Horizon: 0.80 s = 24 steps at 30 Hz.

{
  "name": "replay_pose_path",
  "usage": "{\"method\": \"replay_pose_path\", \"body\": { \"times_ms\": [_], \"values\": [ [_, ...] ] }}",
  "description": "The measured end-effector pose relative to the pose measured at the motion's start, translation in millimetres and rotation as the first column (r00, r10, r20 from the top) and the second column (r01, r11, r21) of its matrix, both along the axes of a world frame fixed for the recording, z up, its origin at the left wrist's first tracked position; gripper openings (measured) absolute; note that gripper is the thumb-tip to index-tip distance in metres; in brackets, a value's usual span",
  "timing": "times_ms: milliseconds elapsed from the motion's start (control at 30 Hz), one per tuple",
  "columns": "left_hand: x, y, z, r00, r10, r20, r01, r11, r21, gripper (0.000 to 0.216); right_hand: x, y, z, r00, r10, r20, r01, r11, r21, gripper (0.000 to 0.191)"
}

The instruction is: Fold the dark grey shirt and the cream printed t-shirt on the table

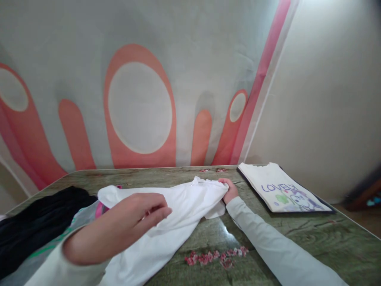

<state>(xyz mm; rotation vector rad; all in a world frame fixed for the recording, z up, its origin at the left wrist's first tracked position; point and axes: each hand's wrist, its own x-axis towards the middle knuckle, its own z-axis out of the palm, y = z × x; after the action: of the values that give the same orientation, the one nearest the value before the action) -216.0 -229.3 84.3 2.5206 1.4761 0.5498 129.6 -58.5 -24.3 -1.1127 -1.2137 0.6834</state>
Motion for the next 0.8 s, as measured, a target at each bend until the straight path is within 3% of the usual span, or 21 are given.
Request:
{"method": "replay_pose_path", "body": {
  "times_ms": [67, 133, 267, 400, 500, 600, 700, 800],
  "values": [
    [26, 37, 24.9, 0.996, -0.01, -0.088, 0.006, 0.999, -0.05, 0.024, 5, 0, 1.7, 0.999, 0.01, 0.043, -0.01, 1.0, 0.0, 0.023],
    [49, 59, 29.3, 0.982, 0.061, -0.177, -0.073, 0.996, -0.06, 0.025, 7, 1, 2.1, 0.996, 0.03, 0.08, -0.03, 1.0, 0.005, 0.018],
    [63, 71, -3.9, 0.943, 0.193, -0.27, -0.216, 0.975, -0.06, 0.023, 4, 3, 1.6, 0.993, 0.048, 0.104, -0.051, 0.998, 0.024, 0.016],
    [54, 80, -30.2, 0.953, 0.179, -0.244, -0.197, 0.979, -0.049, 0.012, 5, 5, 1.6, 0.993, 0.031, 0.118, -0.032, 0.999, 0.007, 0.02],
    [47, 92, -29.3, 0.982, 0.152, -0.116, -0.16, 0.985, -0.063, 0.011, 9, 7, 0.4, 0.99, 0.006, 0.142, -0.003, 1.0, -0.017, 0.019],
    [40, 100, -15.8, 0.972, 0.212, 0.099, -0.207, 0.977, -0.058, 0.021, 11, 8, -2.1, 0.984, -0.009, 0.18, 0.013, 1.0, -0.025, 0.02],
    [33, 101, 3.2, 0.888, 0.328, 0.321, -0.311, 0.945, -0.107, 0.035, 10, 8, -3.8, 0.974, -0.004, 0.228, 0.009, 1.0, -0.019, 0.021],
    [28, 98, 19.2, 0.771, 0.411, 0.487, -0.338, 0.912, -0.234, 0.041, 9, 7, -3.0, 0.962, -0.004, 0.274, 0.005, 1.0, -0.004, 0.022]
  ]
}}
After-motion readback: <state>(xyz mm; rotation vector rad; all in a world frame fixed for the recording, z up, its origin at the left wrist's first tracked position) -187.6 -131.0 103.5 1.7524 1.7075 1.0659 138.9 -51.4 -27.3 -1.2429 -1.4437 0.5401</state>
